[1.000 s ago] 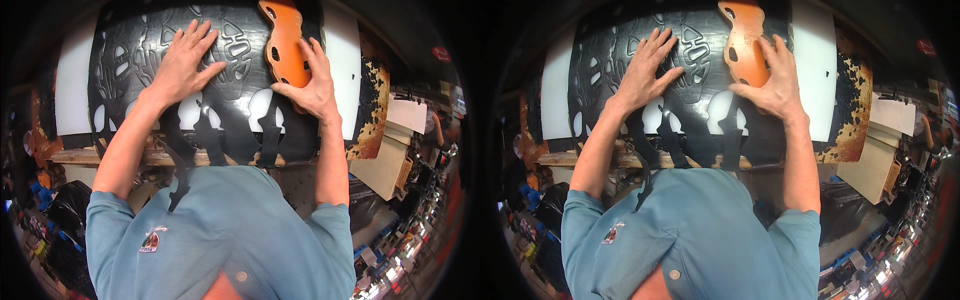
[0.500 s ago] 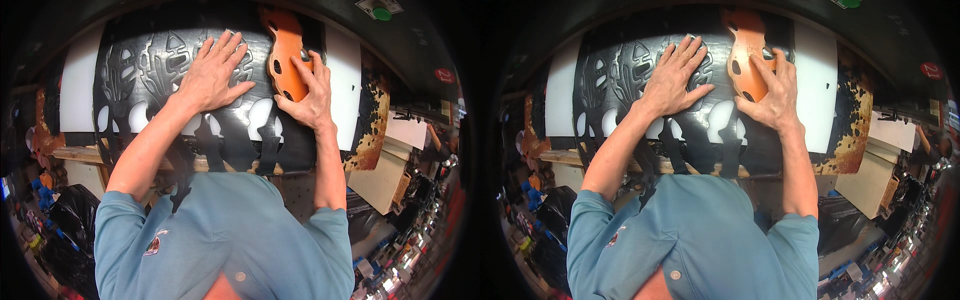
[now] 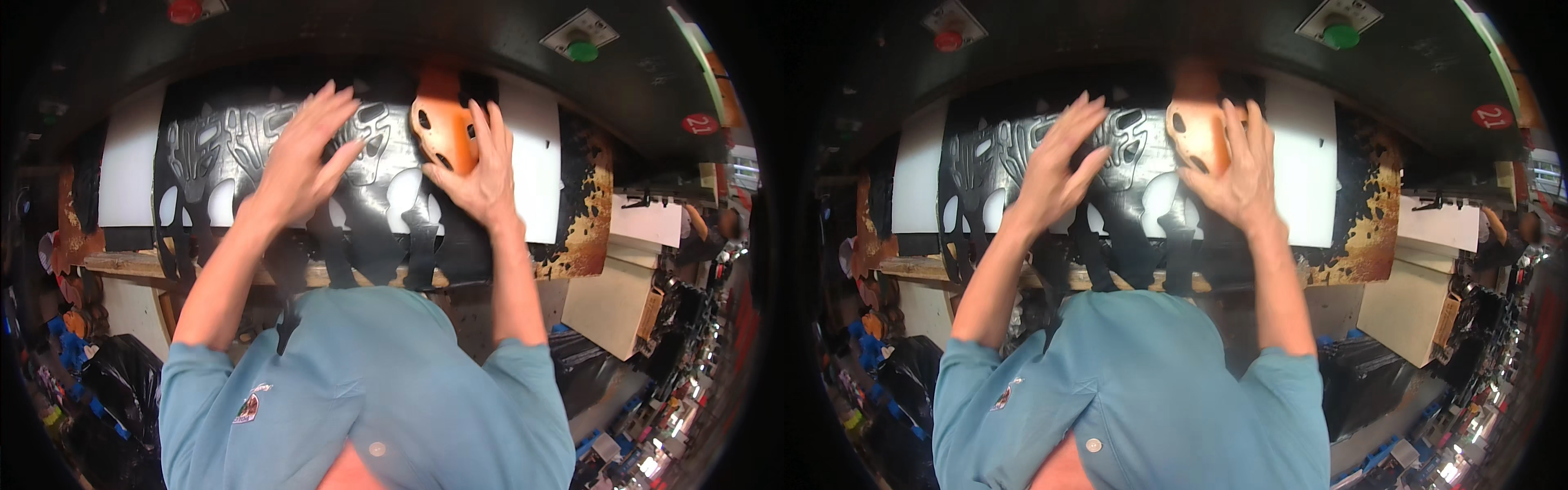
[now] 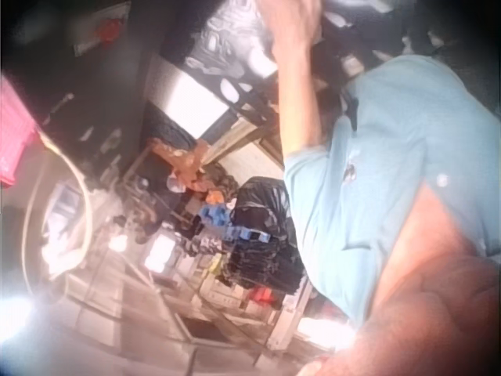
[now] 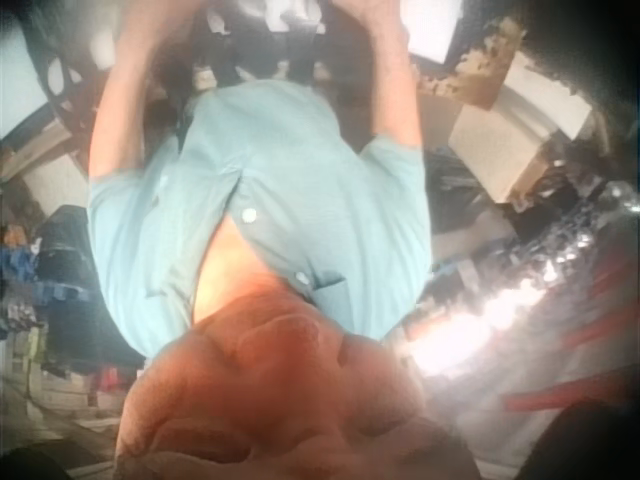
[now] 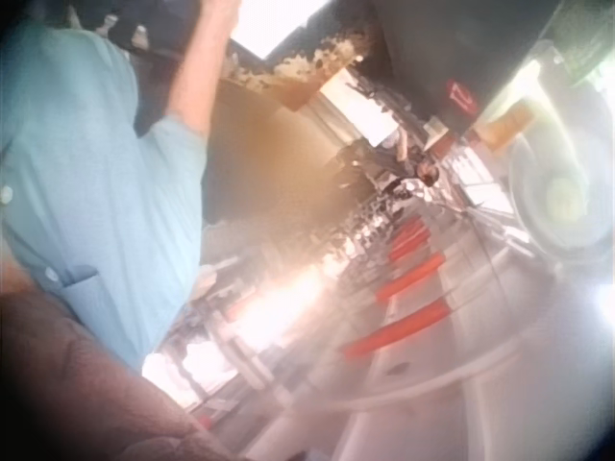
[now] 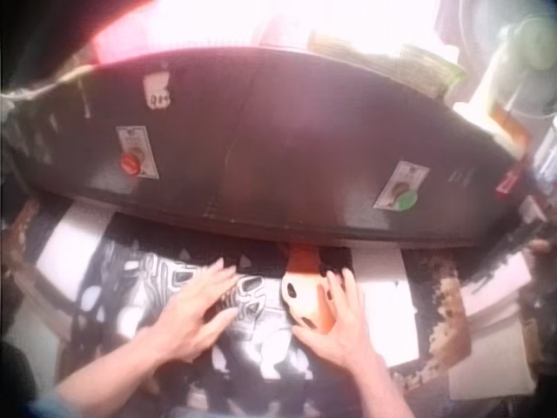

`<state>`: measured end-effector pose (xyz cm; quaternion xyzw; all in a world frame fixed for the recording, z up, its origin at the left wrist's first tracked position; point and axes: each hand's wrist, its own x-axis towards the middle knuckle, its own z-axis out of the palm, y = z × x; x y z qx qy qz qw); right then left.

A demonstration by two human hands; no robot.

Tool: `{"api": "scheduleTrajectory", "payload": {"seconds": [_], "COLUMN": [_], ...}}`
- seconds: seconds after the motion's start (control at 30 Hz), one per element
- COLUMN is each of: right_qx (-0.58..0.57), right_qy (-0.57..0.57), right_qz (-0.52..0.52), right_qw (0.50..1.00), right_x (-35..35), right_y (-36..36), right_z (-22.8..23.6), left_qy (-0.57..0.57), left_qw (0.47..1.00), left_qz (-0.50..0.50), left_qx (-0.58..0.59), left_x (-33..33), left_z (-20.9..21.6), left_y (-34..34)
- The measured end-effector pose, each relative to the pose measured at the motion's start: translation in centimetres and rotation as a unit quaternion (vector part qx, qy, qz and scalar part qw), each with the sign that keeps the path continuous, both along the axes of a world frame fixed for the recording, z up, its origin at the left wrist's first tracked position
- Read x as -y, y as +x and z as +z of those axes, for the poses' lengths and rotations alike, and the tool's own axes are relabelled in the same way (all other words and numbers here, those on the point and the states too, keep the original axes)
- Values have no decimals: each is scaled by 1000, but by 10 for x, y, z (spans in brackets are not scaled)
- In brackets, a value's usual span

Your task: The person repeatedly feeds a black leather sheet with cutouts through a roller machine, then removes and inspects the cutout pieces by hand. The person uses an orange handheld tool to press and smooth the leather on the machine surface between passes.

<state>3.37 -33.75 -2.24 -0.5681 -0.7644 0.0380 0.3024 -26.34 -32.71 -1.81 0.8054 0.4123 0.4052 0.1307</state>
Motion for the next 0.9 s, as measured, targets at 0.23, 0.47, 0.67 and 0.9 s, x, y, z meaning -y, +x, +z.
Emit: {"api": "scheduleTrajectory", "payload": {"seconds": [0.23,0.47,0.67,0.9], "right_qx": [-105,-163,-258,-185], "right_qy": [71,26,279,239], "right_qz": [-67,-62,-19,-34], "right_qw": [990,984,925,953], "right_x": [32,29,26,70], "right_y": [-6,2,41,103], "right_z": [-33,-3,89,70], "left_qy": [-62,36,73,101], "left_qw": [995,999,996,991], "left_qz": [-43,36,60,81], "left_qx": [59,-18,5,-22], "left_x": [124,124,118,94], "left_z": [-29,-58,-49,-24], "left_y": [-7,5,9,31]}}
